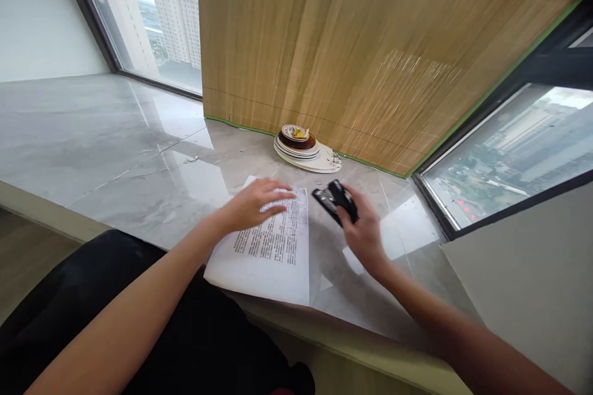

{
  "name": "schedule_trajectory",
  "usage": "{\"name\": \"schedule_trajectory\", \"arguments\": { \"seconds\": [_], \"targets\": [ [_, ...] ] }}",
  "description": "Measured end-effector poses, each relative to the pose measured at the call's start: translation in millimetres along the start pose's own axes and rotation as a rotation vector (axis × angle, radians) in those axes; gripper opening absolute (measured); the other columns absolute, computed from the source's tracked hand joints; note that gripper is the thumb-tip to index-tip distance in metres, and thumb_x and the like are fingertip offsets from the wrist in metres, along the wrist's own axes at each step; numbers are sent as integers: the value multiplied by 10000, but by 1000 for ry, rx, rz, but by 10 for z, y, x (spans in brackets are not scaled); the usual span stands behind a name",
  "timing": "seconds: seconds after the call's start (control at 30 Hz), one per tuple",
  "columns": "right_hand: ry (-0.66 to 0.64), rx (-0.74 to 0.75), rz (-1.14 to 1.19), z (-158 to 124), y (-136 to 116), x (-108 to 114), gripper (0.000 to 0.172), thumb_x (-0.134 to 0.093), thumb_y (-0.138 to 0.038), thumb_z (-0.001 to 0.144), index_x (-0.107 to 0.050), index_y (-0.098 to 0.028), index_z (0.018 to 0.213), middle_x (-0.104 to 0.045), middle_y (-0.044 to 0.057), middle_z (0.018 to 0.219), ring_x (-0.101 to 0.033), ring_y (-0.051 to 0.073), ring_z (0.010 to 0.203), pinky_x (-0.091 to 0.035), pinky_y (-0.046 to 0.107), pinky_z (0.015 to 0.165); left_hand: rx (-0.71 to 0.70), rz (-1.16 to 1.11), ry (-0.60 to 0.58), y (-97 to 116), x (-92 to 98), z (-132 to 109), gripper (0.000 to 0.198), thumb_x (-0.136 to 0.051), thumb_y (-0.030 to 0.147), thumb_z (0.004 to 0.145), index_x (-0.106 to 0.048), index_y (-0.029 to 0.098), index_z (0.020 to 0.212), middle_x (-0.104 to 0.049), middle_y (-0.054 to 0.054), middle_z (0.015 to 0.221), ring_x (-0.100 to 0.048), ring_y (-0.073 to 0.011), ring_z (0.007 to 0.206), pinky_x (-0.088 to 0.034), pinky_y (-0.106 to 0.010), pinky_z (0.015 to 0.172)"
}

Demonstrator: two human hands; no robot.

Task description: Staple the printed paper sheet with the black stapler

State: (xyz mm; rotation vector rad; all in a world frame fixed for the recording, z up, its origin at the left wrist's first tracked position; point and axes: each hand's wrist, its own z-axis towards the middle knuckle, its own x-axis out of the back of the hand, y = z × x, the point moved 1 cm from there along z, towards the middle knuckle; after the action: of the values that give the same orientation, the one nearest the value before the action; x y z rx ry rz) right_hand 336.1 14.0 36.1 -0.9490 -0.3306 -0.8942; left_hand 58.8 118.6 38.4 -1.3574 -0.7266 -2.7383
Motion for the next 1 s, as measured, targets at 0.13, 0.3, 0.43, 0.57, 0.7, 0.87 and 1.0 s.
{"name": "schedule_trajectory", "arguments": {
  "seconds": [0.13,0.3,0.43,0.57,0.7,0.87,1.0],
  "targets": [
    [-215,54,156,137,-408,-613,443,-561,-178,945,-515,-247,1380,-620,101,1250,-577,257,1162,-476,447,1057,177,-184,479,-118,271,-29,272,-587,401,1007,-792,222,991,-726,-93,1016,-650,-247,1001,-487,-394,944],
    [-353,80,143,90,-538,-1008,427,-567,-177,950,-511,-274,1363,-578,80,1195,-543,239,1139,-486,419,1041,304,-517,733,-213,351,-77,341,-599,451,983,-802,204,865,-648,-83,914,-552,-186,779,-463,-321,756],
    [-302,48,98,-141,-283,-706,385,-565,-232,972,-516,-270,1352,-582,87,1221,-548,251,1176,-463,456,1078,331,-576,751,-251,310,-79,326,-645,461,953,-816,205,845,-616,-85,931,-523,-172,761,-449,-307,725],
    [-259,-52,64,-236,72,-209,338,-539,-376,1007,-549,-269,1327,-629,76,1143,-617,252,1068,-530,436,959,334,-621,748,-261,314,-63,348,-662,493,942,-821,202,836,-605,-93,955,-529,-169,764,-453,-307,716],
    [-167,-105,133,38,408,-71,385,-339,-443,1070,-653,-231,1136,-667,74,1020,-663,222,929,-569,379,828,315,-684,812,-267,385,-62,359,-664,494,943,-812,190,825,-603,-91,935,-531,-158,752,-452,-298,702],
    [-338,91,-169,468,724,-499,422,-498,-486,1009,-651,-194,1273,-525,169,1457,-525,306,1360,-413,516,1152,301,-742,917,-307,528,-109,307,-665,425,948,-791,177,819,-604,-73,934,-519,-125,717,-443,-275,674],
    [-600,49,-414,585,753,-906,719,-412,-595,1035,-379,-111,1566,-210,262,1681,-162,372,1587,-207,593,1249,309,-771,1006,-344,649,-144,322,-660,451,941,-757,179,800,-609,-59,831,-521,-128,678,-446,-279,651]
  ]
}}
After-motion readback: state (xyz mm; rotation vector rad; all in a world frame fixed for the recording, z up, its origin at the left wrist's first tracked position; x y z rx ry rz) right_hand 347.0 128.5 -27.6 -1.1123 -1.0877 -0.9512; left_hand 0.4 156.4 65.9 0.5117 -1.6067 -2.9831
